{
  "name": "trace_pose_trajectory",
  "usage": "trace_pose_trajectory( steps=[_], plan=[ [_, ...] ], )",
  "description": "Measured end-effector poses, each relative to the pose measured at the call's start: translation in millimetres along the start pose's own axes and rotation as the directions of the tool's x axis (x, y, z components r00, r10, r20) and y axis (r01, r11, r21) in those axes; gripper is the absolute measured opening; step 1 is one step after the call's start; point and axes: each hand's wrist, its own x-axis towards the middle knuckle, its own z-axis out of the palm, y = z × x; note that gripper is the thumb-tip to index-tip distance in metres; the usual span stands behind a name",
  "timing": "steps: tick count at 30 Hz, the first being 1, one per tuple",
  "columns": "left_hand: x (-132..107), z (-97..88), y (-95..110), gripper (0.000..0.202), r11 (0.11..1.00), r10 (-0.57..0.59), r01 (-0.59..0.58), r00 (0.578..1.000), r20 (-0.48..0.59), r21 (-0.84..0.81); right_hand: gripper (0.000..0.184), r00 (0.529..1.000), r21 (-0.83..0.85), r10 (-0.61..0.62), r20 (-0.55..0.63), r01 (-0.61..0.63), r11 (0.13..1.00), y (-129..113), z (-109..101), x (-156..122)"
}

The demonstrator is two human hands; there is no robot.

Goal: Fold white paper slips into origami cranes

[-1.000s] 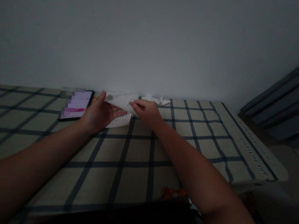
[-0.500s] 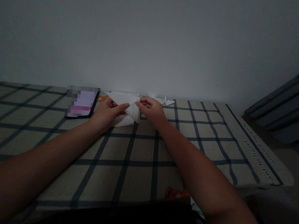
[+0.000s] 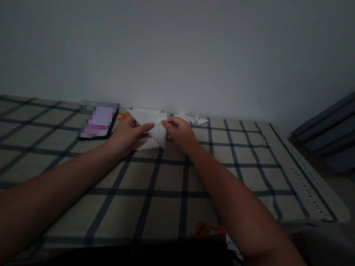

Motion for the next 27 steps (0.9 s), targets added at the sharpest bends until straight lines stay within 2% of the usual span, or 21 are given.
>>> trace_pose_trajectory(
  steps=[8, 27],
  plan=[
    [-1.2, -0.2, 0.4, 0.040, 0.999, -0.045, 0.045, 0.999, 0.006, -0.011, 0.041, 0.999, -0.055, -0.035, -0.023, 0.034, 0.998, 0.0, -1.2, -1.0],
    [-2.0, 0.3, 1.3, 0.040, 0.998, -0.049, 0.050, 0.998, 0.031, -0.031, 0.039, 0.999, -0.024, -0.019, -0.028, 0.018, 1.000, -0.2, -0.4, -1.3]
  ],
)
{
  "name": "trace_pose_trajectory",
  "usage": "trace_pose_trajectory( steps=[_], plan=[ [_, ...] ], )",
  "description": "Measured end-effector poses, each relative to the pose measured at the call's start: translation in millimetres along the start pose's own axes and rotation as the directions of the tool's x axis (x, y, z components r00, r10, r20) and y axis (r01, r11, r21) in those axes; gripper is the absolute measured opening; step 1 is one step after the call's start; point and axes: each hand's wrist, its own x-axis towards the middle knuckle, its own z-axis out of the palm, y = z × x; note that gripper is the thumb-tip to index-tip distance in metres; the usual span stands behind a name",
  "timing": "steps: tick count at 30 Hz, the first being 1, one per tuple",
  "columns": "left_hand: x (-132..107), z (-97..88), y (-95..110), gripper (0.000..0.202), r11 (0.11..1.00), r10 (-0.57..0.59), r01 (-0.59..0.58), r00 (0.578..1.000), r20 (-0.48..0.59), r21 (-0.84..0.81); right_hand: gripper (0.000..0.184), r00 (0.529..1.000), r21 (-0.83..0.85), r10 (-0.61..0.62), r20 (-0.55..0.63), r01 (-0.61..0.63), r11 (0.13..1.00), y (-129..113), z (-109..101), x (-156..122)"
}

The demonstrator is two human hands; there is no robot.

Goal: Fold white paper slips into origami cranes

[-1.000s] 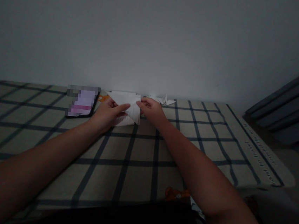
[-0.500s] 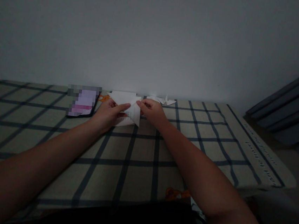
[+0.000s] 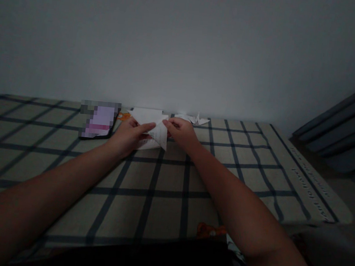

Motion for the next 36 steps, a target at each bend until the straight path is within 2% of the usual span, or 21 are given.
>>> trace_pose_trajectory(
  steps=[29, 36],
  plan=[
    [-0.7, -0.1, 1.3, 0.043, 1.000, 0.000, 0.000, 1.000, 0.015, -0.017, 0.040, 1.000, 0.051, 0.022, 0.008, -0.022, 0.998, 3.7, 1.4, 0.1],
    [-2.2, 0.4, -1.4, 0.043, 0.996, -0.054, 0.060, 0.994, 0.097, -0.059, 0.038, 1.000, -0.005, -0.030, -0.006, 0.030, 1.000, -4.4, 0.5, -2.1]
  ],
)
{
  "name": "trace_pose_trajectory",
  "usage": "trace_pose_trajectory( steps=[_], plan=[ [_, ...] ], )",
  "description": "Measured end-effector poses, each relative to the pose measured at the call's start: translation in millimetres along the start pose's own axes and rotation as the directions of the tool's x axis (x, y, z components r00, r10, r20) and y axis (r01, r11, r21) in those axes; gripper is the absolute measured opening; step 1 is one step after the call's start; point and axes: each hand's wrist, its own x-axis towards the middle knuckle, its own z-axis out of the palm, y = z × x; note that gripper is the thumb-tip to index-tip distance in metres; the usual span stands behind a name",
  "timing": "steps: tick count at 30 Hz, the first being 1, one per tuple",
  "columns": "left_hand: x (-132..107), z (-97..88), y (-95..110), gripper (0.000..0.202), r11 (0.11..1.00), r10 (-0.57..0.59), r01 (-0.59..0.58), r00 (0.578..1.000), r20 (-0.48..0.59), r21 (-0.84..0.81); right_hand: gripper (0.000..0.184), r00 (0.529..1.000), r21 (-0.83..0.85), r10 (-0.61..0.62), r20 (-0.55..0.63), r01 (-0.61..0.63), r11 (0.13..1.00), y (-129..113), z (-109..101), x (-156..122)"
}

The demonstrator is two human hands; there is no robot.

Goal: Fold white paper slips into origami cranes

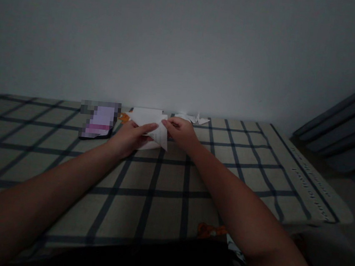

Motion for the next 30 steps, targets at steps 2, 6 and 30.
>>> trace_pose_trajectory(
  steps=[2, 6, 30],
  plan=[
    [-0.2, -0.2, -1.9, 0.044, 1.000, -0.001, 0.001, 1.000, -0.008, 0.006, 0.037, 1.000, 0.004, -0.004, 0.003, 0.004, 1.000, -2.2, 0.2, -1.0],
    [-0.5, -1.4, -4.0, 0.046, 0.999, 0.048, -0.048, 0.999, -0.022, 0.026, 0.037, 0.999, 0.042, 0.009, 0.036, -0.011, 0.999, -1.2, 1.2, -2.0],
    [-1.8, -1.6, -2.2, 0.044, 0.997, 0.082, -0.081, 0.996, -0.035, 0.017, 0.029, 1.000, 0.199, 0.025, 0.004, -0.026, 0.980, -0.2, 2.7, 0.4]
  ],
)
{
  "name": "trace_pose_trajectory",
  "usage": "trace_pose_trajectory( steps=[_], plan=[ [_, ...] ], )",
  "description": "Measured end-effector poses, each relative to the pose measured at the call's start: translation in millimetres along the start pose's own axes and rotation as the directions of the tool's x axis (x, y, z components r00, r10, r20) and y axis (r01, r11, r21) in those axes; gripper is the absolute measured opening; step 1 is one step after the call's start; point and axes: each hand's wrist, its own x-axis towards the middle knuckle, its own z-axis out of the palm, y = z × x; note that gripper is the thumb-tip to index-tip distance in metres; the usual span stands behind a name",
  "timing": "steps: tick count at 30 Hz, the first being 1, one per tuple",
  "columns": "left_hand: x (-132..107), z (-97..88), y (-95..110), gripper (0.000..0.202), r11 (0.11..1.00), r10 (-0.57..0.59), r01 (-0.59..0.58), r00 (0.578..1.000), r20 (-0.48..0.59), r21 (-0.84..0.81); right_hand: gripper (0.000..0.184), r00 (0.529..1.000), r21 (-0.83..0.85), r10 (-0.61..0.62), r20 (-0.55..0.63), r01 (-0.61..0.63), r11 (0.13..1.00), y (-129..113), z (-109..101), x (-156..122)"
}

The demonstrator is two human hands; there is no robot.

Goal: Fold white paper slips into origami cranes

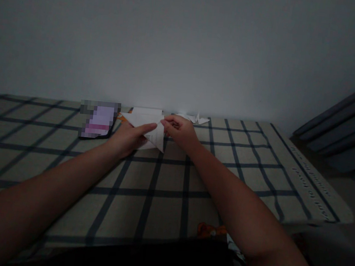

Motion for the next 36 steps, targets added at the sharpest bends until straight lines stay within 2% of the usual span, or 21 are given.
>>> trace_pose_trajectory(
  steps=[8, 16, 23, 36],
  plan=[
    [0.7, -0.2, -0.6, 0.045, 1.000, 0.020, -0.020, 0.999, -0.029, -0.005, 0.032, 1.000, 0.015, 0.017, -0.008, -0.017, 1.000, -0.5, 1.4, -0.4],
    [0.8, -0.6, 0.0, 0.048, 0.999, 0.019, -0.017, 0.998, -0.056, 0.039, 0.028, 0.999, -0.011, -0.051, -0.008, 0.051, 0.999, 1.0, 1.2, -0.4],
    [0.0, 0.2, 0.6, 0.045, 1.000, 0.030, -0.030, 0.999, -0.044, -0.002, 0.029, 0.999, -0.045, -0.030, -0.021, 0.029, 0.999, 2.0, 1.4, 0.1],
    [0.4, 1.0, 1.8, 0.045, 1.000, 0.011, -0.009, 0.997, -0.071, 0.025, 0.027, 1.000, -0.069, -0.023, -0.001, 0.023, 0.997, -0.6, 1.2, -1.5]
  ],
)
